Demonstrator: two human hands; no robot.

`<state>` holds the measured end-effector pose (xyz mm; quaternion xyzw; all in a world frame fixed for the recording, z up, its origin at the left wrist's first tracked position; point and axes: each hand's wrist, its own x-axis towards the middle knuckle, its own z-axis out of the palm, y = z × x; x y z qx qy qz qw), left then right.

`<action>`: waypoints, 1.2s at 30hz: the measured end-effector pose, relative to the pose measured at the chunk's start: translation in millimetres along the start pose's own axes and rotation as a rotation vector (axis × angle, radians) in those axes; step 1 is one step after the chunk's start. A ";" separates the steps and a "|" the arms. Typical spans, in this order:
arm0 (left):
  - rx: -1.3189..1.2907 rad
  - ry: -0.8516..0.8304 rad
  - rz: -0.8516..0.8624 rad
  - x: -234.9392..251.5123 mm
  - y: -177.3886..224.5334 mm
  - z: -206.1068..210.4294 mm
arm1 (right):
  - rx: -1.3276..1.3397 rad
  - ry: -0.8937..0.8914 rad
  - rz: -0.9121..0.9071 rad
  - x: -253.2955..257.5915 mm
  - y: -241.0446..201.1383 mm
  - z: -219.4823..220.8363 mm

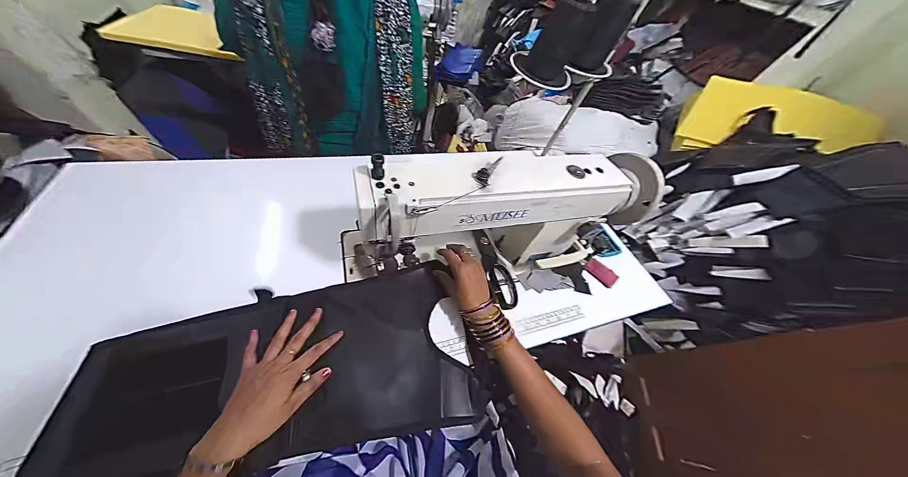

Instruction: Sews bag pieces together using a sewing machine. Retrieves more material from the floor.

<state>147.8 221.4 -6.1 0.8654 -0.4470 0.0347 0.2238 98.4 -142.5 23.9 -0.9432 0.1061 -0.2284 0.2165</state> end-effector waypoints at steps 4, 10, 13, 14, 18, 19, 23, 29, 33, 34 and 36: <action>0.028 0.067 -0.070 0.1 -1.9 5.8 | -0.164 0.116 0.342 -43.4 30.4 -69.4; 0.040 0.106 -0.061 16.8 11.4 1.7 | -0.206 0.039 0.609 -65.3 93.2 -102.8; 0.033 0.068 -0.061 37.3 32.5 -4.2 | -0.153 0.105 0.584 -65.6 96.2 -95.8; 0.016 0.050 -0.063 43.9 37.1 -3.1 | -0.137 0.137 0.580 -66.8 94.3 -94.4; 0.004 -0.042 -0.109 63.5 37.6 20.3 | -0.198 0.054 0.658 -62.1 89.3 -96.3; 0.038 -0.047 -0.104 62.6 36.0 25.9 | -0.220 0.002 0.675 -59.7 87.3 -98.3; 0.035 -0.065 -0.109 58.4 37.4 24.5 | -0.165 0.040 0.648 -59.9 88.3 -105.1; -0.010 -0.108 -0.091 34.6 50.0 20.1 | 0.257 0.219 0.330 -68.6 36.7 -76.2; -0.025 -0.165 -0.132 19.6 59.1 14.7 | 0.096 0.105 -0.047 -30.9 -42.3 -12.8; -0.029 -0.162 -0.133 16.9 58.7 13.0 | 0.049 0.112 -0.106 -20.0 -56.1 5.9; -0.041 -0.171 -0.129 10.5 56.3 8.1 | -0.023 0.085 -0.204 -8.8 -69.6 40.5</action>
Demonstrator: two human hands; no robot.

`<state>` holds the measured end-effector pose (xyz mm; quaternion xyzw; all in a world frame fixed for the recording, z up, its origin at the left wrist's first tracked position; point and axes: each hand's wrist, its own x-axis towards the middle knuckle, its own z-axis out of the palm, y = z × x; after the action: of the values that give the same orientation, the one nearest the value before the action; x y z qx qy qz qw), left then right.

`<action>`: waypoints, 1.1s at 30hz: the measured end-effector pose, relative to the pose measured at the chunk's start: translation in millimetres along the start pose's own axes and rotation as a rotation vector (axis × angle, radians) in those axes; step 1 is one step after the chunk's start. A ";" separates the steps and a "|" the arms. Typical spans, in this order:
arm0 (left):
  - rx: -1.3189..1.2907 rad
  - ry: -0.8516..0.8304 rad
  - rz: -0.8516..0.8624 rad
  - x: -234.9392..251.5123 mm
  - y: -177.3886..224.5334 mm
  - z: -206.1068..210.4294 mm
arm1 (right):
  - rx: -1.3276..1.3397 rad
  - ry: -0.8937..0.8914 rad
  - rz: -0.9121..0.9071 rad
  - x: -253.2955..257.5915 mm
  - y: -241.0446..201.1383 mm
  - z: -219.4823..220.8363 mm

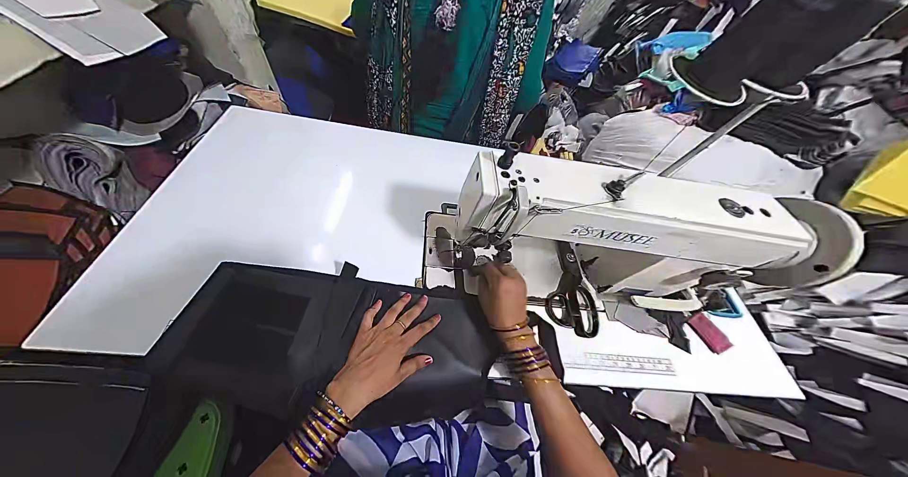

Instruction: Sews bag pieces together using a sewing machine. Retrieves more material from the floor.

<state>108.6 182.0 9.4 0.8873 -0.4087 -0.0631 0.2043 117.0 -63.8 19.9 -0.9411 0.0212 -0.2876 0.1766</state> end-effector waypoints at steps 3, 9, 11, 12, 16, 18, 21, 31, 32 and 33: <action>0.019 0.008 0.027 -2.5 -8.7 -1.6 | 0.033 -0.072 -0.069 -2.4 -4.9 21.2; 0.048 0.083 0.030 3.1 -10.7 6.5 | 0.186 -0.046 -0.098 -11.1 3.3 20.0; 0.049 0.080 0.019 4.1 -10.2 6.0 | 0.201 -0.069 -0.035 -12.9 6.8 6.6; 0.049 0.080 0.015 4.5 -10.3 5.6 | 0.159 -0.090 0.025 -14.9 10.2 -6.8; 0.040 0.090 0.018 4.7 -10.2 5.0 | 0.028 -0.411 0.286 -33.9 29.4 -61.9; 0.010 0.076 0.033 9.1 -11.7 1.7 | 0.216 -0.386 0.302 -41.6 41.0 -66.2; -0.050 0.067 0.039 23.9 -17.7 -4.1 | 0.484 -0.173 0.350 -26.0 57.3 -59.0; -0.169 0.017 -0.063 58.9 -25.0 -26.1 | 0.039 -0.270 0.489 19.4 61.6 -40.6; -0.165 0.198 -0.065 50.0 -28.4 -33.6 | 0.014 -0.201 0.438 15.3 66.8 -47.2; -0.139 0.396 -0.098 35.2 -33.3 -45.0 | -0.032 -0.147 0.394 8.8 73.6 -56.4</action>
<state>167.5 188.9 38.4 0.8849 -0.3117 0.0745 0.3380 97.9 -152.0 42.7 -0.9398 0.1966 -0.1779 0.2157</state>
